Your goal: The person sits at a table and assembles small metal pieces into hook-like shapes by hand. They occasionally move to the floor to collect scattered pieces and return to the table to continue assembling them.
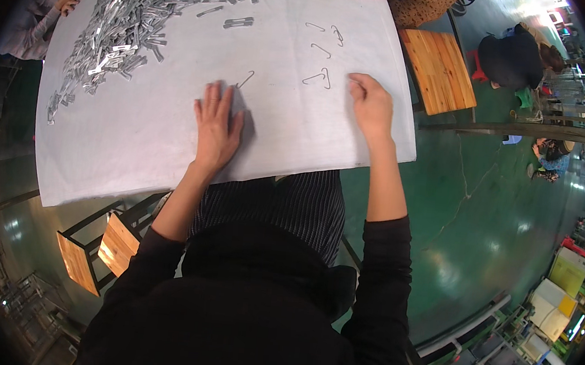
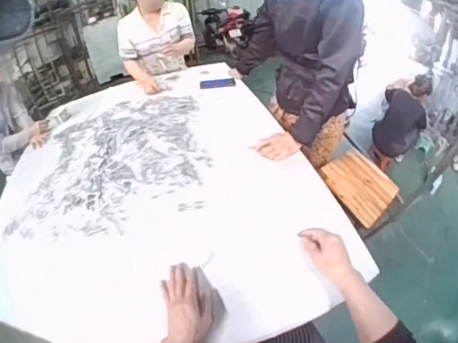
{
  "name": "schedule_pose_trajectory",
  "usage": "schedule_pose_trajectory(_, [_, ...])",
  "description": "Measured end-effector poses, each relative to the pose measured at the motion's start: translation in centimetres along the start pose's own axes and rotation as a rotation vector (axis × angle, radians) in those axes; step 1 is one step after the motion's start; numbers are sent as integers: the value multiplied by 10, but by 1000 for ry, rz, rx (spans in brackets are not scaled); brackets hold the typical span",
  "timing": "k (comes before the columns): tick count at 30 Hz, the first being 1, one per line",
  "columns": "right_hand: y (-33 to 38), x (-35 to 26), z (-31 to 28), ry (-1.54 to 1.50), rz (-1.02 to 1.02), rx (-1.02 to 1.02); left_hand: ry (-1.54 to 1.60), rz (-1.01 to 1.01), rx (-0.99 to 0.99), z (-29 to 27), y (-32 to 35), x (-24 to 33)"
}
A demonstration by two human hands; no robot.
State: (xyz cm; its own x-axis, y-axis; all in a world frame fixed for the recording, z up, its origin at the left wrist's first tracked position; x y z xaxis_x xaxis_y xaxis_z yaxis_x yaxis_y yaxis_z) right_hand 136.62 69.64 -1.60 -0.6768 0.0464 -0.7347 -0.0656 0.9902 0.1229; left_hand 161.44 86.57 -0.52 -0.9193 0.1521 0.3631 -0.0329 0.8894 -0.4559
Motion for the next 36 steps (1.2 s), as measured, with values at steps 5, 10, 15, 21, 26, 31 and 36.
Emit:
schedule_pose_trajectory(5, [-1,-32,9,-15,-38,-79,413,66,-43,11,-24,24])
schedule_pose_trajectory(10, [-12,-46,21,126,-128,-186,490,-20,47,6,-20,15])
schedule_pose_trajectory(15, [-17,-56,27,206,-238,-336,480,-26,55,5,-19,14])
schedule_pose_trajectory(21, [-33,-38,28,225,-45,-267,556,-129,88,7,-19,6])
schedule_pose_trajectory(26, [-56,-55,22,139,-114,-53,380,-93,56,10,-45,-8])
schedule_pose_trajectory(31, [-111,-81,39,196,-160,-72,512,225,-233,32,-72,17])
schedule_pose_trajectory(36, [-112,-104,78,563,-197,-170,381,2,93,18,-112,-56])
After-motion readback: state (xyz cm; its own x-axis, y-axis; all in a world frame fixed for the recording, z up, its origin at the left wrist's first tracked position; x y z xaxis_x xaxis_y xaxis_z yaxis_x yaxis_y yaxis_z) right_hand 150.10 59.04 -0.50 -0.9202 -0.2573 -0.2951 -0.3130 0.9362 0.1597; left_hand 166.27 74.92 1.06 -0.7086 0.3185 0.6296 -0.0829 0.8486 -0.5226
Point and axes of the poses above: each hand's wrist, its own y-axis away from the middle knuckle, its own z-axis out of the palm, x = y × z, the point moved 8 cm from there along -y, towards the middle knuckle, and after that the axes turned 15 degrees about z, right-handed, at the moved point
